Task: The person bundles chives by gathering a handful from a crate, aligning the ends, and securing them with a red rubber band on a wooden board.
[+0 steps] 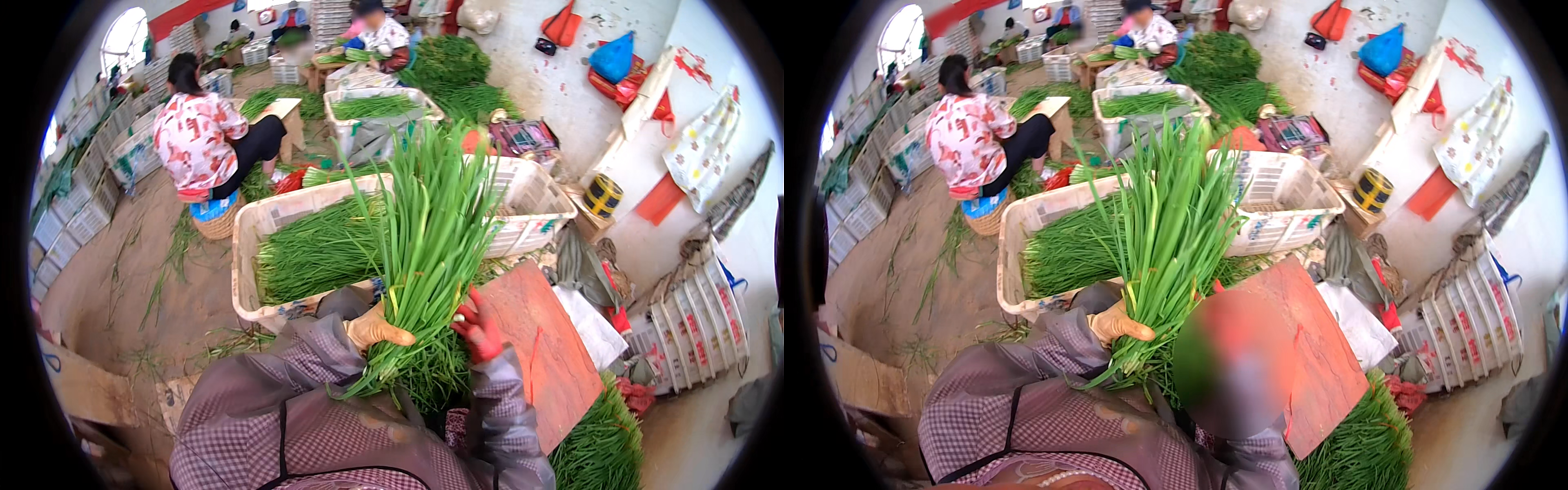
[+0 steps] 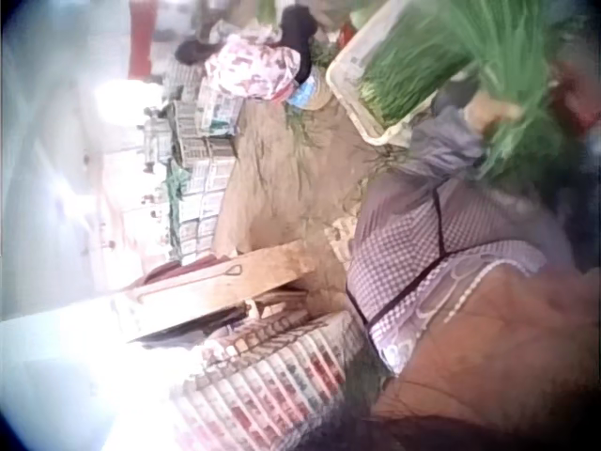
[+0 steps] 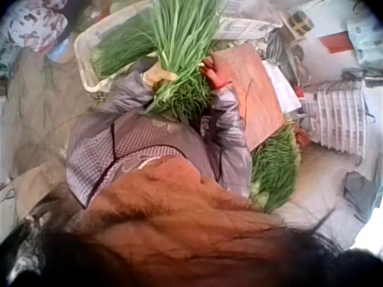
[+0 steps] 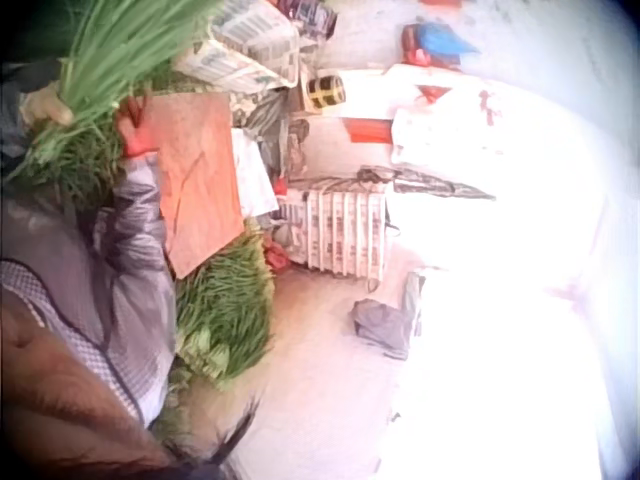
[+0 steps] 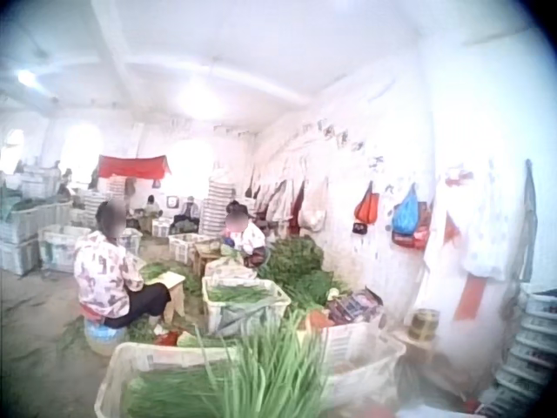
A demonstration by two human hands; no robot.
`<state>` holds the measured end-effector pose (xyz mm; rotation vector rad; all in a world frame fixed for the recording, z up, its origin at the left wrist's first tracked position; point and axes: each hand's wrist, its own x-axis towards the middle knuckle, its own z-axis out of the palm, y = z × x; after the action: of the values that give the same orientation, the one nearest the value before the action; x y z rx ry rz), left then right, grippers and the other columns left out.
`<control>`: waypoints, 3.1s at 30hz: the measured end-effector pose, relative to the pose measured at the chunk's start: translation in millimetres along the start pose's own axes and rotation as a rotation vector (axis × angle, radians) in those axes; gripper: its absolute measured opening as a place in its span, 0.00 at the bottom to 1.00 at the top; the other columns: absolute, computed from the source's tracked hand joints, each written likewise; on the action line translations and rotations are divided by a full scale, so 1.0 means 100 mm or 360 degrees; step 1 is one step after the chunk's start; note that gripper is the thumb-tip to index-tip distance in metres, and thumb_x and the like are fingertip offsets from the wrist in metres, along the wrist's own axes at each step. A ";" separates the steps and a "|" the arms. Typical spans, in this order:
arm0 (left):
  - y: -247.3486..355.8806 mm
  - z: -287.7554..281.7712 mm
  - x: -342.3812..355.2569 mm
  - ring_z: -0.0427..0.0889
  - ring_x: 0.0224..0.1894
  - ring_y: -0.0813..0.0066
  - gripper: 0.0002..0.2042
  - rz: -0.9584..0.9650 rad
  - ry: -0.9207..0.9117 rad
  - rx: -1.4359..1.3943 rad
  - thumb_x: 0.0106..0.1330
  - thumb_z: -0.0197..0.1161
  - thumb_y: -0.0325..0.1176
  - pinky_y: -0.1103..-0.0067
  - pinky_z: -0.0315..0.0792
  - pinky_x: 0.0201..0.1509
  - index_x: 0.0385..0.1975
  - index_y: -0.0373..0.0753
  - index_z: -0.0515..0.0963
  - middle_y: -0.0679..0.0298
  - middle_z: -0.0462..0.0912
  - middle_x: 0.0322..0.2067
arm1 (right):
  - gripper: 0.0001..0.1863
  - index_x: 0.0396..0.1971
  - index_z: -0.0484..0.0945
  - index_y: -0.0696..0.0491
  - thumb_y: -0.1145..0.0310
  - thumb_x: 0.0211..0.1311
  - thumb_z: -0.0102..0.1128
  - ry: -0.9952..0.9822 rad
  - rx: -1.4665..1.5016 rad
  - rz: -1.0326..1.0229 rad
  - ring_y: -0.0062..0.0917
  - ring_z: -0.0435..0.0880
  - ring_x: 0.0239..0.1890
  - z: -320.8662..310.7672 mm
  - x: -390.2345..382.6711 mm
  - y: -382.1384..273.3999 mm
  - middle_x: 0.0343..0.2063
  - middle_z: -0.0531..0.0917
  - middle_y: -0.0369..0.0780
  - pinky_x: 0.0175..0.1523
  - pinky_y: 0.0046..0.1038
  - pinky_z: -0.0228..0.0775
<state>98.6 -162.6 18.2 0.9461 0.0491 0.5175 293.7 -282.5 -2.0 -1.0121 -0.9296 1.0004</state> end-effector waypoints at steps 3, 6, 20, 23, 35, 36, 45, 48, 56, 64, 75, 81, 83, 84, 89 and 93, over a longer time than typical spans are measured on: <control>-0.21 -0.22 0.13 0.72 0.56 0.71 0.39 -0.0096 -0.0168 0.0346 0.45 0.77 0.33 0.72 0.64 0.61 0.59 0.37 0.65 0.62 0.74 0.54 | 0.53 0.66 0.54 0.56 0.43 0.45 0.69 -0.0330 -0.0119 -0.0047 0.36 0.70 0.59 0.17 0.08 -0.19 0.59 0.69 0.45 0.63 0.36 0.60; -0.35 -0.25 0.24 0.73 0.55 0.71 0.39 -0.0063 -0.0124 0.0600 0.45 0.78 0.34 0.72 0.66 0.61 0.59 0.35 0.66 0.61 0.75 0.53 | 0.52 0.65 0.56 0.56 0.45 0.44 0.70 -0.0416 -0.0228 -0.0037 0.36 0.70 0.58 0.16 0.07 -0.28 0.58 0.70 0.45 0.63 0.35 0.61; -0.64 -0.22 0.58 0.70 0.59 0.55 0.50 -0.0243 0.0020 0.2029 0.41 0.72 0.54 0.60 0.55 0.65 0.65 0.40 0.56 0.52 0.76 0.52 | 0.30 0.50 0.74 0.58 0.69 0.45 0.74 0.0440 -0.0257 -0.0084 0.28 0.82 0.40 0.09 0.38 -0.28 0.42 0.83 0.41 0.47 0.32 0.75; -0.47 0.17 0.73 0.67 0.62 0.53 0.55 -0.0148 -0.0177 0.2608 0.39 0.72 0.60 0.56 0.52 0.66 0.65 0.36 0.53 0.47 0.70 0.57 | 0.30 0.51 0.73 0.58 0.74 0.44 0.73 0.0573 -0.0157 -0.0349 0.29 0.82 0.41 -0.05 0.28 -0.51 0.42 0.83 0.41 0.48 0.32 0.75; 0.25 1.45 1.96 0.54 0.68 0.55 0.57 0.1050 -0.0794 0.2072 0.41 0.75 0.57 0.68 0.48 0.71 0.66 0.31 0.49 0.48 0.57 0.64 | 0.31 0.50 0.73 0.56 0.73 0.42 0.74 0.0343 -0.0586 -0.0400 0.28 0.80 0.46 -0.83 0.20 -1.75 0.44 0.82 0.41 0.52 0.32 0.73; 0.19 1.47 2.03 0.51 0.69 0.54 0.59 0.1099 -0.0782 0.2207 0.41 0.74 0.58 0.68 0.48 0.71 0.67 0.32 0.44 0.48 0.53 0.66 | 0.33 0.52 0.72 0.56 0.72 0.42 0.76 0.0322 -0.0405 -0.0300 0.28 0.80 0.47 -0.93 0.18 -1.75 0.45 0.82 0.41 0.53 0.32 0.72; -0.63 1.08 2.38 0.66 0.62 0.66 0.36 -0.0443 -0.0923 0.0726 0.58 0.65 0.41 0.68 0.61 0.67 0.65 0.39 0.56 0.58 0.61 0.64 | 0.52 0.61 0.62 0.54 0.56 0.33 0.82 -0.0149 -0.0978 -0.0175 0.31 0.67 0.61 -1.79 0.16 -0.98 0.59 0.68 0.43 0.65 0.34 0.58; -0.76 0.99 2.45 0.69 0.58 0.68 0.32 -0.0124 -0.0854 0.1007 0.58 0.65 0.39 0.70 0.63 0.63 0.61 0.38 0.60 0.59 0.66 0.60 | 0.39 0.61 0.62 0.55 0.57 0.51 0.70 -0.0095 -0.0866 -0.0158 0.33 0.71 0.58 -1.85 0.22 -0.94 0.58 0.70 0.46 0.63 0.37 0.64; -0.91 0.88 2.57 0.72 0.55 0.66 0.26 0.0170 -0.0557 0.1401 0.61 0.65 0.38 0.72 0.66 0.59 0.57 0.36 0.68 0.58 0.73 0.55 | 0.33 0.57 0.69 0.53 0.61 0.50 0.72 0.0050 -0.0761 -0.0268 0.30 0.75 0.55 -1.99 0.47 -0.66 0.52 0.78 0.40 0.59 0.32 0.68; -0.28 0.79 2.28 0.74 0.54 0.70 0.31 -0.0048 -0.0550 0.0771 0.53 0.70 0.29 0.73 0.65 0.62 0.58 0.36 0.67 0.61 0.76 0.52 | 0.36 0.58 0.69 0.53 0.67 0.46 0.75 -0.0269 -0.0798 -0.0242 0.27 0.73 0.57 -1.38 0.69 -1.05 0.53 0.77 0.39 0.62 0.32 0.66; 0.18 0.58 1.18 0.77 0.47 0.62 0.24 0.0013 -0.0199 0.0430 0.55 0.60 0.29 0.61 0.63 0.62 0.53 0.29 0.68 0.60 0.79 0.29 | 0.55 0.64 0.58 0.54 0.48 0.36 0.78 -0.0831 -0.0650 0.0242 0.34 0.70 0.60 -0.39 0.59 -0.28 0.56 0.73 0.44 0.66 0.36 0.59; 0.54 -0.35 0.63 0.74 0.38 0.65 0.09 0.0438 0.0001 0.0146 0.59 0.56 0.35 0.63 0.65 0.59 0.24 0.36 0.72 0.62 0.75 0.27 | 0.58 0.65 0.54 0.55 0.50 0.35 0.79 -0.0742 -0.0897 0.0508 0.37 0.72 0.58 -0.12 -0.03 0.55 0.53 0.75 0.48 0.63 0.37 0.62; 0.63 -0.58 0.44 0.72 0.35 0.67 0.09 0.0562 0.0182 0.0047 0.59 0.56 0.36 0.64 0.65 0.59 0.23 0.37 0.71 0.64 0.72 0.25 | 0.50 0.63 0.58 0.55 0.53 0.41 0.76 -0.0663 -0.0996 0.0758 0.37 0.76 0.55 -0.09 -0.06 0.84 0.50 0.78 0.48 0.60 0.36 0.65; 0.65 -0.65 0.34 0.71 0.34 0.69 0.09 0.0617 0.0310 -0.0031 0.59 0.56 0.36 0.65 0.66 0.58 0.22 0.38 0.71 0.64 0.70 0.24 | 0.46 0.62 0.61 0.55 0.55 0.44 0.74 -0.0590 -0.0987 0.0881 0.38 0.77 0.53 -0.06 -0.07 0.91 0.48 0.79 0.47 0.59 0.36 0.66; 0.69 -1.04 -0.02 0.67 0.29 0.71 0.08 0.0700 0.0750 -0.0130 0.57 0.56 0.33 0.69 0.68 0.54 0.19 0.40 0.66 0.65 0.66 0.22 | 0.22 0.51 0.75 0.52 0.62 0.56 0.63 -0.0171 -0.1451 0.0594 0.35 0.82 0.44 -0.07 -0.16 1.27 0.38 0.84 0.43 0.51 0.35 0.70; 0.60 -1.49 -0.27 0.67 0.28 0.71 0.08 0.0576 0.1028 -0.0282 0.58 0.53 0.31 0.70 0.68 0.53 0.18 0.40 0.66 0.65 0.67 0.21 | 0.14 0.45 0.80 0.51 0.65 0.59 0.54 0.0094 -0.1323 0.0756 0.29 0.82 0.36 -0.44 -0.39 1.62 0.33 0.84 0.39 0.43 0.34 0.71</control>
<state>11.5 -32.6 -28.6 0.5836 0.4128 1.1312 288.7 -296.0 -174.1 -2.0189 -1.1065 0.9632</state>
